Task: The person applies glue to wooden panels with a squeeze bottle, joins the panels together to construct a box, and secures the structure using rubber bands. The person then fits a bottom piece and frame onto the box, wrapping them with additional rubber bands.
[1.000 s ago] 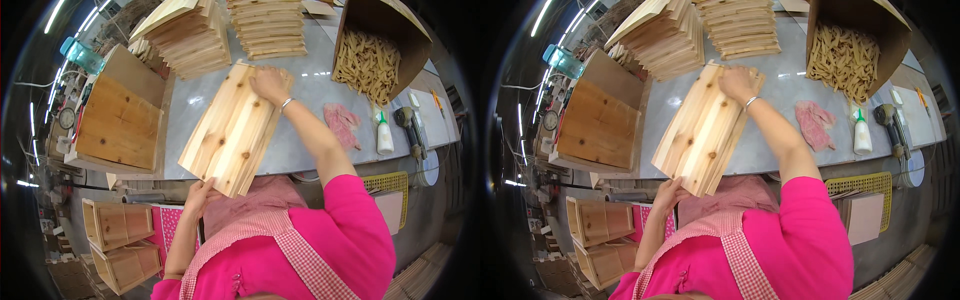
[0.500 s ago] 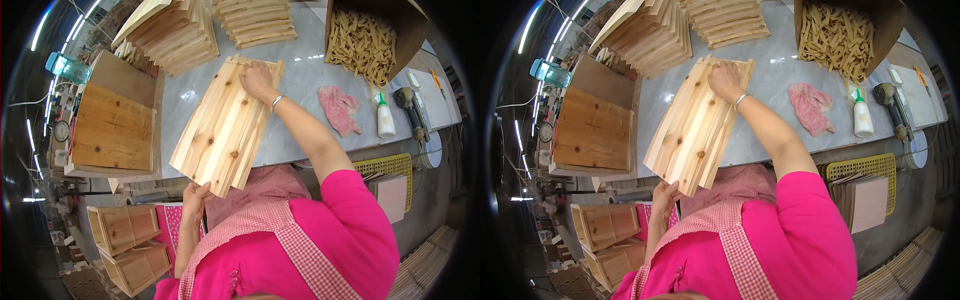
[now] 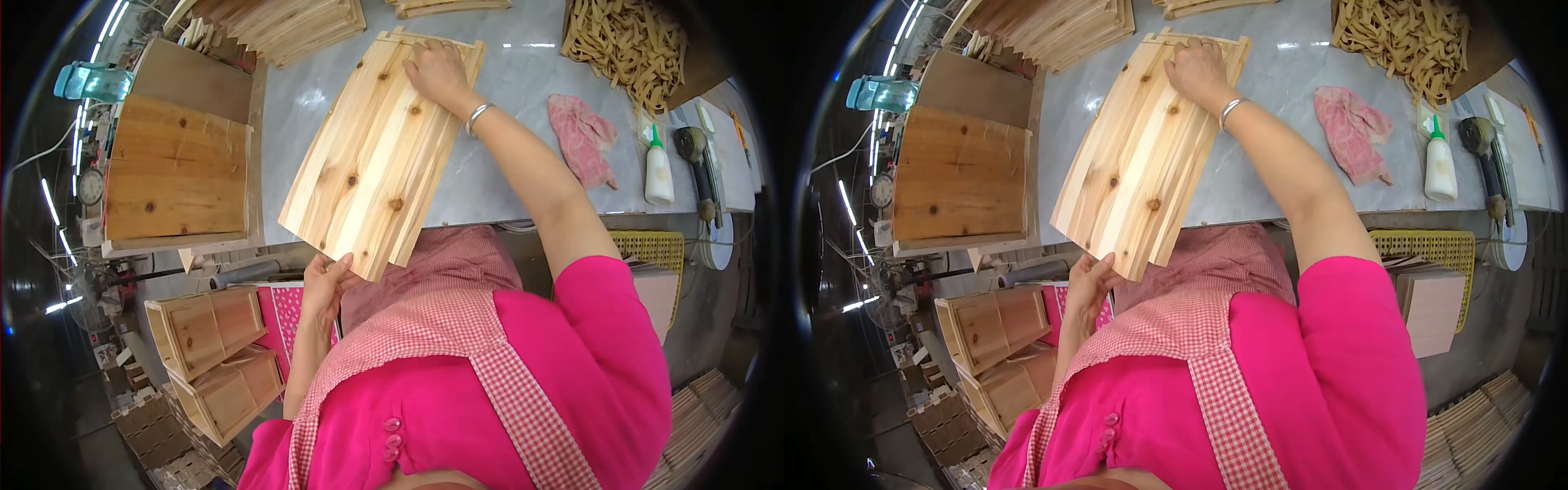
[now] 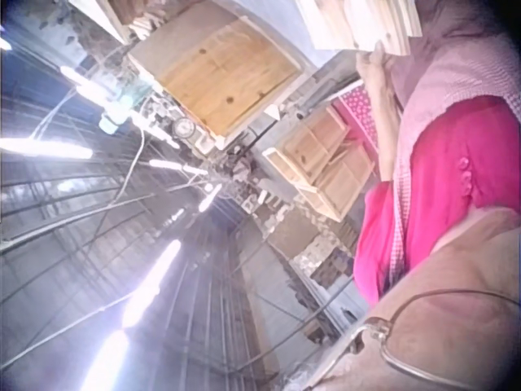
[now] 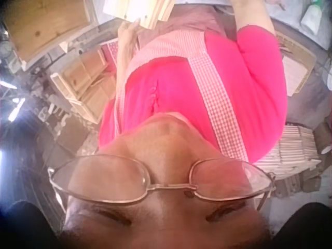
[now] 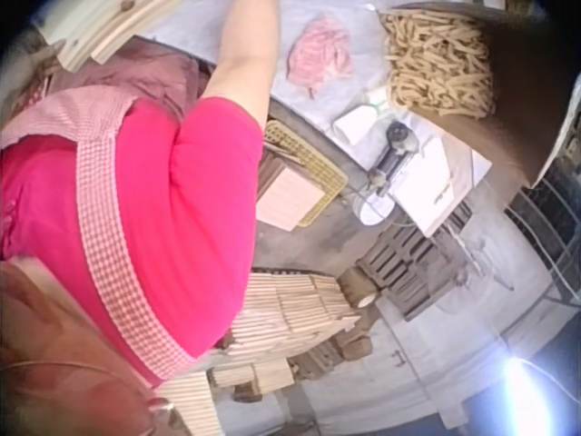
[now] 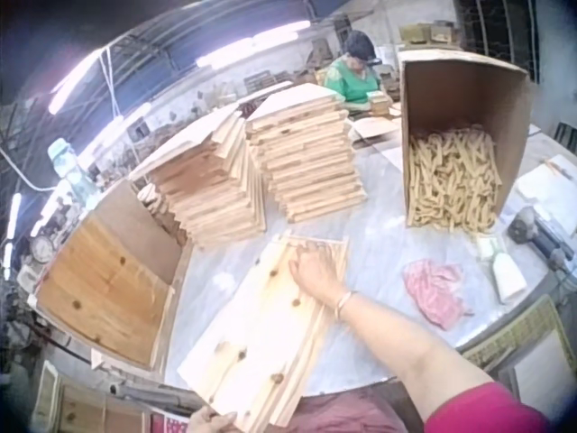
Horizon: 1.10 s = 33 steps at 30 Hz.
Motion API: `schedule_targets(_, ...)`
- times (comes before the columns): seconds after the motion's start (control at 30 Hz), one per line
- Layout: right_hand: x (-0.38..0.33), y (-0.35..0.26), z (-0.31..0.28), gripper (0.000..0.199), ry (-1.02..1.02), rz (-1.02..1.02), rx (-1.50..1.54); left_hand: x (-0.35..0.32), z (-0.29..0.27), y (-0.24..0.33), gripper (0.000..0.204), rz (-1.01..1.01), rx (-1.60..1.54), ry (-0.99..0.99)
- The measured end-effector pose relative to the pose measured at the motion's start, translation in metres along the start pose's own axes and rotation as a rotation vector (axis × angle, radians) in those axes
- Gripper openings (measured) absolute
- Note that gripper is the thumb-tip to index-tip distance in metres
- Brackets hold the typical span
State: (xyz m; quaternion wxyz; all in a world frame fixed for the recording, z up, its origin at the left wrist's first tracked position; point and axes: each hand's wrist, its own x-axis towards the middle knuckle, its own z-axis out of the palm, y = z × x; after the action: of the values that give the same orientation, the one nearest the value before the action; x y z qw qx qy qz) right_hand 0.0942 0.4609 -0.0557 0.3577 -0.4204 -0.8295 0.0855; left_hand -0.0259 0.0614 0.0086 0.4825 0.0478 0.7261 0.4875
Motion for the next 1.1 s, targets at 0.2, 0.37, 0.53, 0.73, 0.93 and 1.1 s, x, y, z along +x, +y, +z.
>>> schedule_targets(0.2,0.008,-0.018,-0.012,0.04,0.081,-0.061,0.126,-0.003,-0.007,-0.001,0.032,0.018,-0.041,-0.018)
schedule_targets(0.37,-0.005,-0.002,-0.011,0.045,0.036,-0.017,0.029,0.012,-0.044,0.076,0.024,-0.031,0.656,-0.203)
schedule_targets(0.53,-0.006,-0.013,-0.011,0.044,0.052,-0.036,0.044,0.063,-0.007,0.232,0.031,0.916,0.648,-0.02)
schedule_targets(0.73,-0.004,-0.007,-0.014,0.044,0.046,-0.009,0.04,0.124,0.135,0.414,0.078,0.453,-0.722,-0.516)
schedule_targets(0.93,-0.004,-0.012,-0.011,0.045,0.051,-0.023,0.077,0.127,0.14,0.452,0.056,0.506,-1.005,-0.299)
schedule_targets(1.1,-0.013,-0.008,-0.017,0.043,0.048,0.011,0.083,0.03,0.052,0.374,0.049,0.723,-0.995,-0.667)
